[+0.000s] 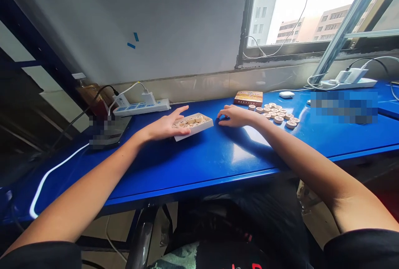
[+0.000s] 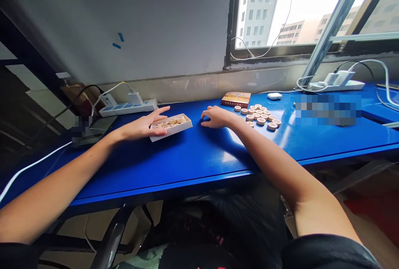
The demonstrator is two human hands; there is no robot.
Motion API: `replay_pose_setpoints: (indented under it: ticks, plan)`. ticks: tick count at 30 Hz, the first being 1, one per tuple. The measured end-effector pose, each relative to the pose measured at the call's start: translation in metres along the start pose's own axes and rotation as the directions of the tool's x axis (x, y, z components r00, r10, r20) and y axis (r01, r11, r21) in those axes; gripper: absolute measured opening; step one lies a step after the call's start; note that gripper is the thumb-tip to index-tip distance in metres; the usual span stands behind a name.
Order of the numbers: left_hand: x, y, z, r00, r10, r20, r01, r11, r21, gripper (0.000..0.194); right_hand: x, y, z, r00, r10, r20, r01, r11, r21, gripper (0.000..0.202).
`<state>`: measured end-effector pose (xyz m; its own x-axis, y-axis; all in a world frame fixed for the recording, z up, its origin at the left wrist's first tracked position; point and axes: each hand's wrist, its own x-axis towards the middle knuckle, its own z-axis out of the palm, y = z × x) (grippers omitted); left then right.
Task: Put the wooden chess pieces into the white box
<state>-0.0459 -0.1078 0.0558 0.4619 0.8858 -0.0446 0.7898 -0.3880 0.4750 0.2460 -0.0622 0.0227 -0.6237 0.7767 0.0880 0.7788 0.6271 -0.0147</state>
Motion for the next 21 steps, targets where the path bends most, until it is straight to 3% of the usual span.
replay_pose_setpoints:
  ticks: [4, 10, 13, 15, 17, 19, 21]
  plan:
    - [-0.004, 0.005, 0.004, 0.999, 0.041, 0.030, -0.043, 0.998, 0.054, 0.101, -0.001, -0.002, -0.001, 1.000, 0.007, -0.003, -0.007, 1.000, 0.006, 0.039]
    - [-0.004, 0.004, -0.006, 0.994, 0.069, 0.081, -0.046, 0.966, -0.253, 0.094, 0.001, 0.001, 0.001, 1.000, -0.016, -0.007, 0.017, 1.000, 0.014, 0.038]
    - [-0.006, 0.003, -0.009, 0.997, 0.045, 0.062, -0.025, 0.954, -0.300, 0.089, 0.003, 0.003, 0.003, 1.000, -0.017, -0.011, 0.018, 1.000, 0.013, 0.040]
    - [-0.007, 0.007, -0.005, 0.995, 0.055, 0.081, -0.036, 0.976, -0.216, 0.094, 0.003, 0.003, 0.004, 1.000, -0.011, -0.015, 0.011, 1.000, 0.015, 0.040]
    - [-0.009, 0.013, 0.004, 0.993, 0.092, 0.072, -0.091, 0.996, -0.007, 0.099, 0.003, 0.002, 0.005, 1.000, -0.003, -0.022, 0.003, 1.000, 0.017, 0.040]
    - [-0.010, 0.019, 0.014, 0.988, 0.154, 0.014, -0.153, 0.960, 0.232, 0.099, 0.002, 0.001, 0.004, 1.000, 0.000, -0.026, 0.001, 1.000, 0.020, 0.041]
    - [-0.011, 0.023, 0.023, 0.980, 0.200, 0.000, -0.190, 0.927, 0.324, 0.099, 0.001, 0.000, 0.003, 1.000, -0.004, -0.027, 0.004, 1.000, 0.016, 0.041]
